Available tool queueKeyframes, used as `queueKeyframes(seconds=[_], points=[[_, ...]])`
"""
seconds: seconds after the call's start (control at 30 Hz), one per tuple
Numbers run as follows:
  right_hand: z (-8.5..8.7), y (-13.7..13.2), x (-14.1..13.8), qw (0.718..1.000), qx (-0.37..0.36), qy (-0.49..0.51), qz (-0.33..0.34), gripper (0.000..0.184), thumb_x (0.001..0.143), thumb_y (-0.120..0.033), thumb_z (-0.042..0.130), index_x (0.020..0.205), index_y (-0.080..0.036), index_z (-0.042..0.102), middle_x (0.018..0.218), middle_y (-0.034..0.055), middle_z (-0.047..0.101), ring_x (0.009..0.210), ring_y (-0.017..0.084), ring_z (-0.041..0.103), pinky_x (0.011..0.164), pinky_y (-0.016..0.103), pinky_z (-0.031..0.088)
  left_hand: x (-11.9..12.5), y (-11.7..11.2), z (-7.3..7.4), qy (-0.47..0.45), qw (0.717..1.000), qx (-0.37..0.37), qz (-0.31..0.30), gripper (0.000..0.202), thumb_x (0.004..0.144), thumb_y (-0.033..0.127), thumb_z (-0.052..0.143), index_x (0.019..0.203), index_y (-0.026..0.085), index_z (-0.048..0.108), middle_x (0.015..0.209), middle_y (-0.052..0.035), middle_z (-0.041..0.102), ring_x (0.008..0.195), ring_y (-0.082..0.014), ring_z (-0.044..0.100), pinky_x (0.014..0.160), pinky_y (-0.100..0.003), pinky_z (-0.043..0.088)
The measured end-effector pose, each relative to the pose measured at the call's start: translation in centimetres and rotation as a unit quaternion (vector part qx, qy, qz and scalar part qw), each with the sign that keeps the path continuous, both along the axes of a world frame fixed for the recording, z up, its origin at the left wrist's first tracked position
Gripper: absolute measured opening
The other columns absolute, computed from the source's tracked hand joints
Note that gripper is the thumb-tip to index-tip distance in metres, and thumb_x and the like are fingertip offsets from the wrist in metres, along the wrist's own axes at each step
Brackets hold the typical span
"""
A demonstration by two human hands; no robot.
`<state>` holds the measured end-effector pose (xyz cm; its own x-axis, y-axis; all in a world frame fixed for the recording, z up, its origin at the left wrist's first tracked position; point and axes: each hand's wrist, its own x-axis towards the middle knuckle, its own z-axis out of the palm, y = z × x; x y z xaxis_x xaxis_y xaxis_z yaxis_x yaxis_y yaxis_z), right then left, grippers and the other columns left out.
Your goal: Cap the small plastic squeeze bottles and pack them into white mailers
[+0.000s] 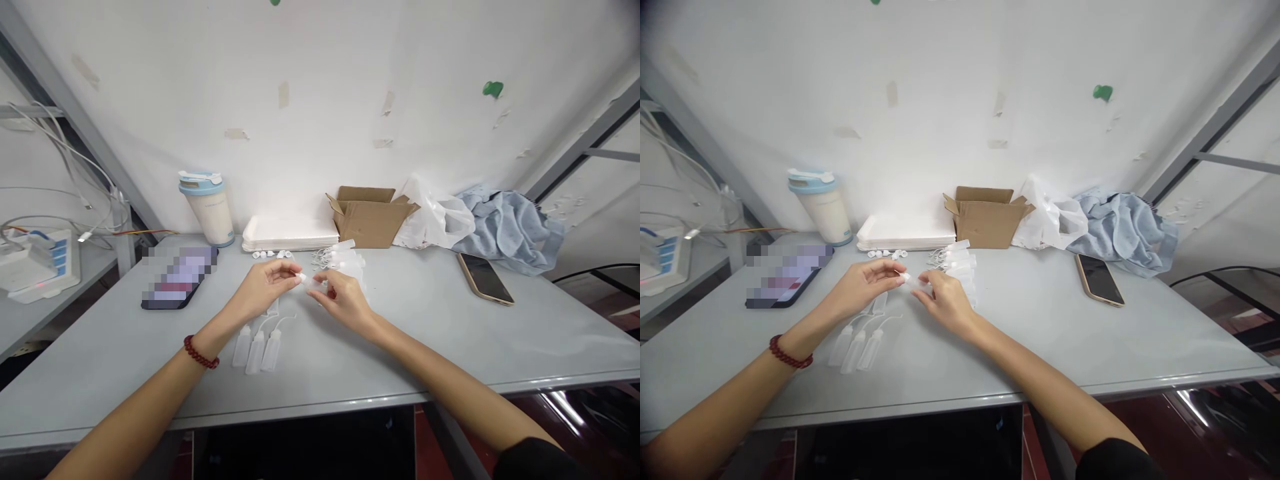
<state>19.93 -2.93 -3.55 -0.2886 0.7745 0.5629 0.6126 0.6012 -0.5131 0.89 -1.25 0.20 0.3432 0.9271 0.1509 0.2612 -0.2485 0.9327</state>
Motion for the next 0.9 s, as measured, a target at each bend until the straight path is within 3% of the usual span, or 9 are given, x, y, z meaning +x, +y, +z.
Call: queueKeyframes(seconds=[0.2,0.4,0.57,0.73,0.9], points=[[-0.2,0.2,0.1,1.0,0.012,-0.012,-0.003,0.015,0.081,-0.029,0.06,0.088,-0.017,0.056,0.079,0.0037,0.065,0.049,0.009,0.048,0.05,0.023,0.041,0.0,0.0,0.0,0.074,0.996,0.025,-0.051,0.024,0.08,0.032,0.054,0.096,0.017,0.064,0.098,-0.0058,0.065,0.092,-0.0195,0.06,0.08,-0.031,0.047],[-0.3,0.1,0.0,0.995,0.089,-0.04,-0.003,0.015,0.085,-0.03,0.055,0.089,-0.015,0.056,0.079,0.0061,0.064,0.051,0.011,0.051,0.049,0.024,0.04,0.4,-0.3,-0.1,0.119,0.992,0.043,-0.023,0.029,0.084,0.041,0.047,0.072,0.016,0.059,0.06,0.0015,0.058,0.058,-0.0128,0.055,0.054,-0.022,0.042],[-0.5,0.0,0.0,0.99,0.121,-0.068,0.001,0.017,0.088,-0.029,0.051,0.094,-0.015,0.056,0.081,0.0082,0.063,0.057,0.013,0.055,0.051,0.025,0.041,0.8,-0.8,0.1,0.142,0.989,0.031,-0.007,0.04,0.085,0.044,0.043,0.056,0.017,0.046,0.046,0.0044,0.049,0.044,-0.0099,0.048,0.048,-0.02,0.037],[-0.1,0.0,0.1,0.998,0.055,-0.027,0.008,0.018,0.084,-0.032,0.057,0.091,-0.016,0.059,0.078,0.0057,0.064,0.056,0.012,0.053,0.052,0.024,0.041,0.5,-0.7,-0.1,0.118,0.992,0.015,-0.036,0.031,0.084,0.042,0.046,0.069,0.016,0.055,0.053,0.004,0.054,0.041,-0.009,0.049,0.044,-0.02,0.038],[0.8,-0.1,0.0,0.996,-0.071,0.058,0.001,0.015,0.077,-0.031,0.065,0.082,-0.017,0.063,0.07,0.0009,0.065,0.049,0.008,0.047,0.049,0.022,0.039,0.4,-0.7,-0.2,0.095,0.993,0.044,-0.054,0.023,0.084,0.036,0.049,0.083,0.016,0.06,0.067,-0.0005,0.063,0.055,-0.0134,0.061,0.057,-0.024,0.047]])
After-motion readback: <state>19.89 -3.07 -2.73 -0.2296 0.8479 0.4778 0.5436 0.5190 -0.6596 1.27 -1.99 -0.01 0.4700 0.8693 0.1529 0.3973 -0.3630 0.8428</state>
